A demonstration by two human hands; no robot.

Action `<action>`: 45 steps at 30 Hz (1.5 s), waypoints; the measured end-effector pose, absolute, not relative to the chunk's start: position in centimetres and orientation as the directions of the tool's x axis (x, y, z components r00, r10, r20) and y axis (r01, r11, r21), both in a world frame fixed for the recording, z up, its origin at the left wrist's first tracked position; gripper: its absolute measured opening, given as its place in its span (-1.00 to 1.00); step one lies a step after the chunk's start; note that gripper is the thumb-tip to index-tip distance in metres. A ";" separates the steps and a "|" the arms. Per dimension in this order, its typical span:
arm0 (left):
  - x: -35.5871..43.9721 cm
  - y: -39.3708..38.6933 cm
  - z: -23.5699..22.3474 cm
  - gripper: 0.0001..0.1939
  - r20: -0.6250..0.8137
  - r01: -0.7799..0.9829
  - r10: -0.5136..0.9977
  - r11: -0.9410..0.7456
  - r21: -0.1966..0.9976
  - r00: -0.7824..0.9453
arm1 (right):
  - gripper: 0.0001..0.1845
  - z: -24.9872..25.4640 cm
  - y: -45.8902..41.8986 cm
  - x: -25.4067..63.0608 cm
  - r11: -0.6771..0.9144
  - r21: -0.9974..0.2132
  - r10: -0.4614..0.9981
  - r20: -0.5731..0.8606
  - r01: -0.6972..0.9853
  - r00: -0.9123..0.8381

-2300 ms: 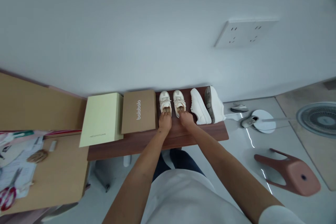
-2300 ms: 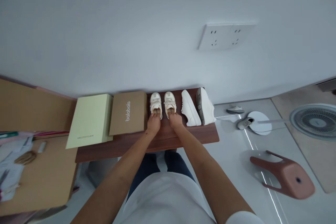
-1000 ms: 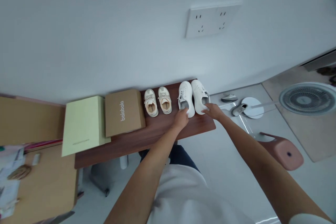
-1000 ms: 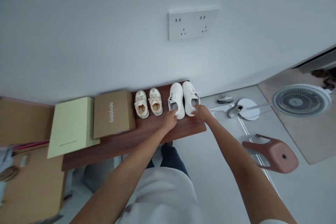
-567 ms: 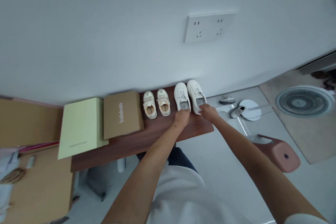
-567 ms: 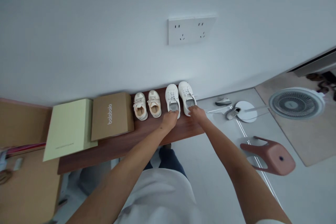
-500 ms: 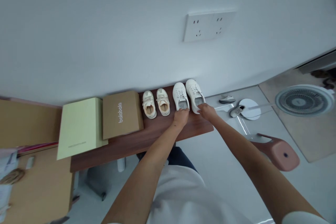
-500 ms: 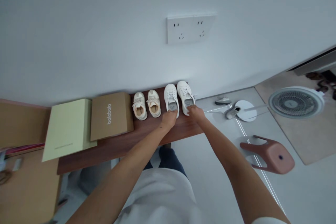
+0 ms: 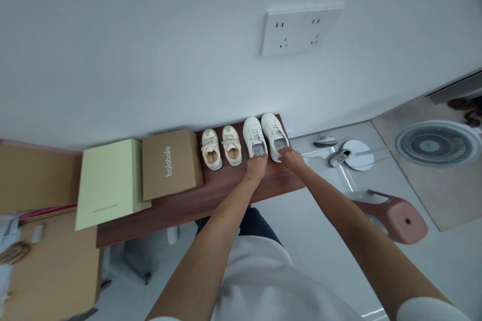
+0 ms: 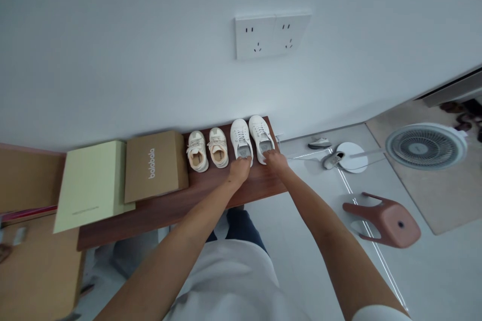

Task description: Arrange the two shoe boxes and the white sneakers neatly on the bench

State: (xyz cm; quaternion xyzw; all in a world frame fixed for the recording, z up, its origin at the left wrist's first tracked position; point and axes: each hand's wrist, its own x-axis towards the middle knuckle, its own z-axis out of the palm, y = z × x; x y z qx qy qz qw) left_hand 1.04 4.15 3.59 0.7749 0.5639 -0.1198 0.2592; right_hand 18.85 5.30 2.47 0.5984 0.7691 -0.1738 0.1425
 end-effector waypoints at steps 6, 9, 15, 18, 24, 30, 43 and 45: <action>1.1 4.1 3.5 -0.61 -0.477 0.934 0.809 -0.240 0.266 0.344 | -0.81 1.5 5.3 18.4 0.202 -0.103 0.856 -0.466 0.974 -0.227; 1.1 4.1 3.5 -0.61 -0.479 0.936 0.811 -0.231 0.264 0.335 | -0.80 1.4 5.4 18.2 0.200 -0.095 0.851 -0.476 0.975 -0.221; 1.2 3.7 4.2 -0.62 -0.463 0.935 0.822 -0.221 0.276 0.331 | -0.74 2.1 5.4 17.8 0.223 -0.098 0.866 -0.437 0.970 -0.243; 0.7 3.7 5.2 -0.65 -0.414 0.925 0.840 -0.241 0.293 0.350 | -0.71 3.4 5.1 17.6 0.193 -0.109 0.916 -0.337 0.975 -0.219; -3.8 1.8 9.4 -0.59 -0.235 0.884 0.927 -0.169 0.437 0.294 | -0.67 7.9 3.2 17.0 0.151 -0.284 0.988 0.081 0.947 -0.134; -13.6 -7.4 10.6 -0.66 -0.190 0.811 0.979 0.048 0.584 0.079 | -0.60 9.0 -3.3 11.9 0.138 -0.472 0.990 0.086 0.871 -0.110; -40.8 -26.3 1.2 -0.72 -0.481 0.523 0.648 0.761 0.384 -0.590 | -0.64 4.7 -13.9 -6.1 0.128 -0.497 0.669 -0.596 0.858 -0.445; -45.5 -26.7 1.0 -0.73 -0.407 0.517 0.643 0.765 0.384 -0.648 | -0.60 5.2 -13.7 -9.9 0.137 -0.524 0.662 -0.583 0.840 -0.471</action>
